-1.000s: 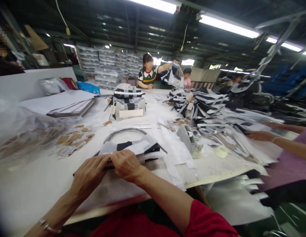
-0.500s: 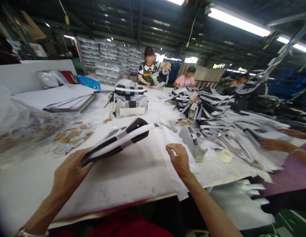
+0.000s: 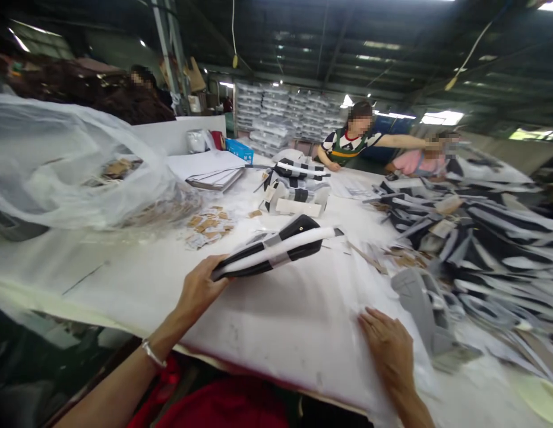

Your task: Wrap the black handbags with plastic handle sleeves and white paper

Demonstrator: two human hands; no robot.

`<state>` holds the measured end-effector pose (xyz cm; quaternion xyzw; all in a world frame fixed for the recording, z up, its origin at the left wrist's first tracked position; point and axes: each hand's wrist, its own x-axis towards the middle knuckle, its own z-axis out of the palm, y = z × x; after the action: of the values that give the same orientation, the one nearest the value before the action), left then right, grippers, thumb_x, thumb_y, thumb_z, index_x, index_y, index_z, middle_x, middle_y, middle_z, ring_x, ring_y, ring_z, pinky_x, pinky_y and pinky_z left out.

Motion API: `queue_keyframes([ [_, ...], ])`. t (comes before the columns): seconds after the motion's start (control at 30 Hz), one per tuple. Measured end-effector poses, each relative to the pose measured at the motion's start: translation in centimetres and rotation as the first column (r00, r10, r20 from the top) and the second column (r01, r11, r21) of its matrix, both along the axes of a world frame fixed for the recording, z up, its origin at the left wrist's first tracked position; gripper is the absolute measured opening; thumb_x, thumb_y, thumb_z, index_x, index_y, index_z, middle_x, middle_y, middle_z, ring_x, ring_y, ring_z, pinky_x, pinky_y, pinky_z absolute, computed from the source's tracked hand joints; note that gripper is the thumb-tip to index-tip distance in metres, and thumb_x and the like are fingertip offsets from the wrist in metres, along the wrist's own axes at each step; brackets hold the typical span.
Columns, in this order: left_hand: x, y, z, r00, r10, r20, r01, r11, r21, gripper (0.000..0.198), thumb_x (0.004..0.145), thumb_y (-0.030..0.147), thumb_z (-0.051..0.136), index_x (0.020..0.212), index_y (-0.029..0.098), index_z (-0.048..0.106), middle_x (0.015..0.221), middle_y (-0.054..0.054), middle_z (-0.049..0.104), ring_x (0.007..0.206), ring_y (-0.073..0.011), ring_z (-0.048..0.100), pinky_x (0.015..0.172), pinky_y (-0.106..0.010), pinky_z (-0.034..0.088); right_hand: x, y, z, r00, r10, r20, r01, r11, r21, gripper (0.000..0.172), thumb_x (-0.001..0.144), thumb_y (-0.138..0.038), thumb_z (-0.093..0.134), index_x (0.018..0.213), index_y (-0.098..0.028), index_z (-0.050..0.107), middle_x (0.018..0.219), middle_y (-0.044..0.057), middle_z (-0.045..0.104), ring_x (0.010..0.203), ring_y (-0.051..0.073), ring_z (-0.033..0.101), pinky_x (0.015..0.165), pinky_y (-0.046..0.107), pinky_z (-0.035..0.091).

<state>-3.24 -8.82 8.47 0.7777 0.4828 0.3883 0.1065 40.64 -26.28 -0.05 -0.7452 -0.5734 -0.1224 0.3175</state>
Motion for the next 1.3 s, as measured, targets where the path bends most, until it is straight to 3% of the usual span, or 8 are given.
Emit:
queue_keyframes([
  [0.13,-0.3,0.4,0.1,0.998,0.023,0.059,-0.021,0.999,-0.041,0.038,0.078,0.03,0.067,0.115,0.026,0.062,0.113,-0.002,0.071,0.103,-0.0237,0.067,0.093,-0.035,0.052,-4.2,2.1,5.1,0.952,-0.1,-0.29,0.145,0.98,0.139,0.048,0.08,-0.066,0.057,0.082,-0.022,0.076,0.104,0.011,0.075,0.102,0.032,0.068,0.098,0.05,0.047],
  [0.23,-0.3,0.5,0.0,0.995,0.044,0.092,-0.038,0.997,-0.065,0.036,0.078,0.034,0.067,0.113,0.027,0.063,0.111,-0.001,0.071,0.1,-0.0231,0.068,0.091,-0.033,0.053,-8.7,4.4,7.2,0.927,0.04,-0.373,0.033,0.981,0.189,0.037,0.084,-0.056,0.061,0.087,-0.023,0.076,0.11,0.011,0.074,0.104,0.028,0.067,0.101,0.048,0.047],
  [0.43,-0.5,0.3,-0.9,0.984,0.069,0.163,-0.054,0.994,-0.097,0.037,0.078,0.034,0.066,0.114,0.027,0.063,0.114,0.0,0.071,0.102,-0.0224,0.067,0.094,-0.033,0.052,-15.6,6.5,4.4,0.891,0.434,-0.136,-0.446,0.892,-0.076,0.021,0.091,-0.04,0.06,0.087,-0.027,0.077,0.104,0.007,0.076,0.103,0.026,0.069,0.101,0.055,0.046],
  [0.73,-1.0,0.4,-1.6,0.973,0.1,0.207,-0.067,0.984,-0.163,0.039,0.076,0.038,0.069,0.113,0.028,0.064,0.115,0.0,0.071,0.105,-0.0239,0.067,0.093,-0.034,0.052,-12.3,10.7,1.8,0.993,0.011,-0.116,-0.03,0.986,-0.162,0.042,0.097,-0.044,0.044,0.114,-0.015,0.069,0.123,0.018,0.067,0.119,0.03,0.061,0.097,0.055,0.048],
  [0.9,-1.1,0.5,-2.0,0.966,0.104,0.236,-0.055,0.977,-0.204,0.041,0.076,0.038,0.069,0.115,0.028,0.063,0.116,0.0,0.07,0.106,-0.0239,0.066,0.094,-0.035,0.052,-13.6,14.9,0.7,0.962,0.203,-0.183,-0.246,0.935,-0.257,0.048,0.087,-0.046,0.062,0.127,-0.019,0.062,0.143,0.018,0.052,0.137,0.036,0.042,0.108,0.067,0.027],
  [1.03,-1.1,0.6,-2.1,0.953,0.122,0.276,-0.061,0.973,-0.222,0.042,0.075,0.042,0.069,0.114,0.026,0.063,0.113,-0.001,0.071,0.104,-0.0242,0.066,0.094,-0.036,0.052,-14.0,18.4,2.4,0.903,0.248,-0.35,-0.327,0.927,-0.185,0.054,0.084,-0.048,0.063,0.13,-0.022,0.059,0.144,0.013,0.053,0.135,0.031,0.045,0.11,0.056,0.033],
  [1.17,-1.1,0.6,-2.0,0.935,0.151,0.322,-0.066,0.963,-0.26,0.044,0.073,0.045,0.069,0.112,0.026,0.065,0.112,0.0,0.071,0.105,-0.0251,0.066,0.095,-0.036,0.051,-12.9,16.5,4.3,0.885,0.158,-0.438,-0.237,0.962,-0.133,0.051,0.09,-0.053,0.048,0.126,-0.02,0.063,0.132,0.012,0.063,0.122,0.027,0.058,0.106,0.048,0.043],
  [1.3,-1.0,0.5,-1.6,0.917,0.182,0.355,-0.066,0.947,-0.313,0.046,0.07,0.047,0.07,0.11,0.025,0.065,0.11,-0.001,0.072,0.103,-0.0257,0.066,0.094,-0.038,0.051,-13.0,10.0,4.2,0.812,0.277,-0.514,-0.446,0.863,-0.239,0.046,0.074,-0.05,0.072,0.113,-0.025,0.071,0.124,0.01,0.067,0.117,0.03,0.061,0.103,0.047,0.046],
])
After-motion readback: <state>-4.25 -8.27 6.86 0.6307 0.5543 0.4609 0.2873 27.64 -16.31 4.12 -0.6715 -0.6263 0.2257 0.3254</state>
